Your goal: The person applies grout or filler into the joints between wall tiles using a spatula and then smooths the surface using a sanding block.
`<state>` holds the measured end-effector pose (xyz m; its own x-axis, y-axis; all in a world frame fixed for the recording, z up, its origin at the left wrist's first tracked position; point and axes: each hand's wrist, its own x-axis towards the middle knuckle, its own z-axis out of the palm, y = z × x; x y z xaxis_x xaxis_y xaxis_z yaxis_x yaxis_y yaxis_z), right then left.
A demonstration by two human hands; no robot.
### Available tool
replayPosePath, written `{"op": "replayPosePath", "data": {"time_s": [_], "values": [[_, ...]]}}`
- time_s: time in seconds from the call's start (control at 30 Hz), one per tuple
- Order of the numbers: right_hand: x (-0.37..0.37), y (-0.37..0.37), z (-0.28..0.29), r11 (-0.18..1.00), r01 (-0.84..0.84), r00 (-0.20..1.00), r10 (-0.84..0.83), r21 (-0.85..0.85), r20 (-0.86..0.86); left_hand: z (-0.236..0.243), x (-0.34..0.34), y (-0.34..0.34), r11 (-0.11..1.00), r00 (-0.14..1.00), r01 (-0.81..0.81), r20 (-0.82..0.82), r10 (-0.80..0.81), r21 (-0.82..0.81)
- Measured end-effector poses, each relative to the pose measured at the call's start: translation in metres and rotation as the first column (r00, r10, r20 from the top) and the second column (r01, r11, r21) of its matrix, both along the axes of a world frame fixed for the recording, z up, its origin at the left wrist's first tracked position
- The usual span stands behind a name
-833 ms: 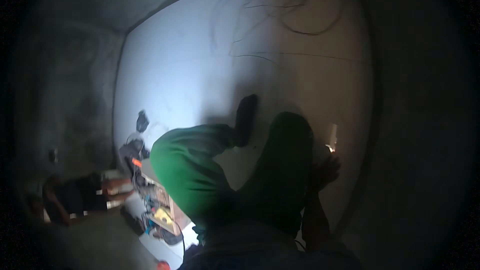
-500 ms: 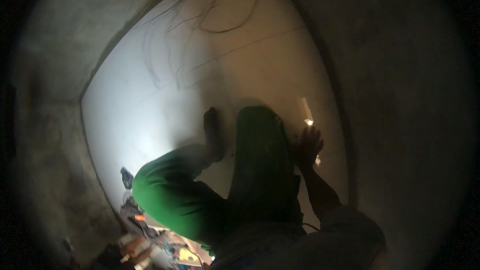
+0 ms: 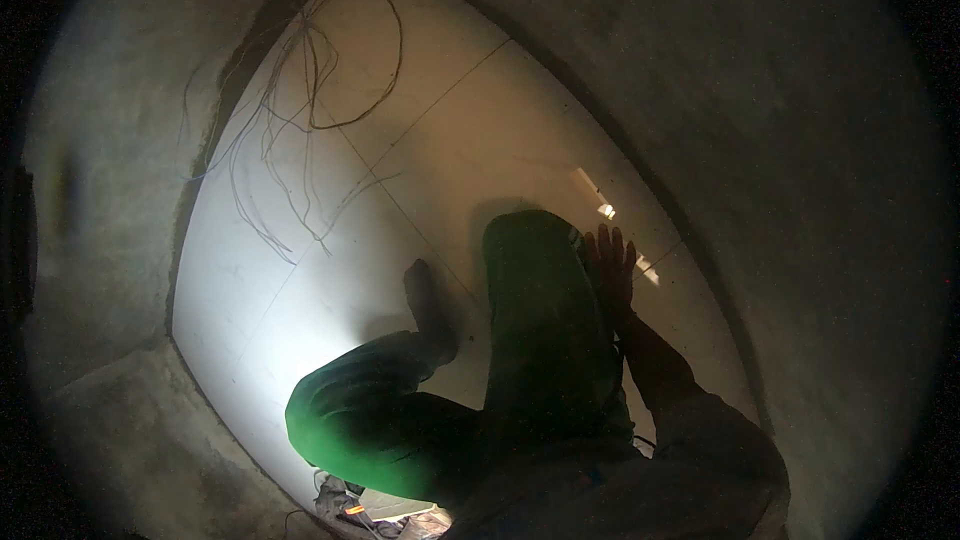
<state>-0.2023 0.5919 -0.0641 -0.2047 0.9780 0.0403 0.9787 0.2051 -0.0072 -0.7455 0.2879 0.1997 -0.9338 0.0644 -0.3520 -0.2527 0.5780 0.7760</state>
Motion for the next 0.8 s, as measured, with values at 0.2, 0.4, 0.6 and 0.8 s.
{"op": "replayPosePath", "data": {"time_s": [0.2,0.4,0.6,0.8], "values": [[0.005,-0.01,-0.003,1.0,0.018,0.995,-0.02,0.023,0.094,0.029,-0.04,0.155,0.907,0.96,0.194,-0.261,-0.098,0.373],[0.031,-0.035,0.0,0.988,0.157,0.987,-0.157,-0.001,-0.026,0.164,-0.04,0.473,0.425,0.573,0.808,-0.712,-0.407,0.408],[0.044,-0.051,-0.008,0.958,0.286,0.954,-0.28,0.036,-0.109,0.237,0.058,0.705,-0.066,0.327,0.925,-0.875,-0.358,0.373],[0.04,-0.071,-0.011,0.927,0.363,0.921,-0.342,0.092,-0.187,0.041,0.183,0.801,-0.261,0.084,0.905,-0.74,-0.667,0.337]]}}
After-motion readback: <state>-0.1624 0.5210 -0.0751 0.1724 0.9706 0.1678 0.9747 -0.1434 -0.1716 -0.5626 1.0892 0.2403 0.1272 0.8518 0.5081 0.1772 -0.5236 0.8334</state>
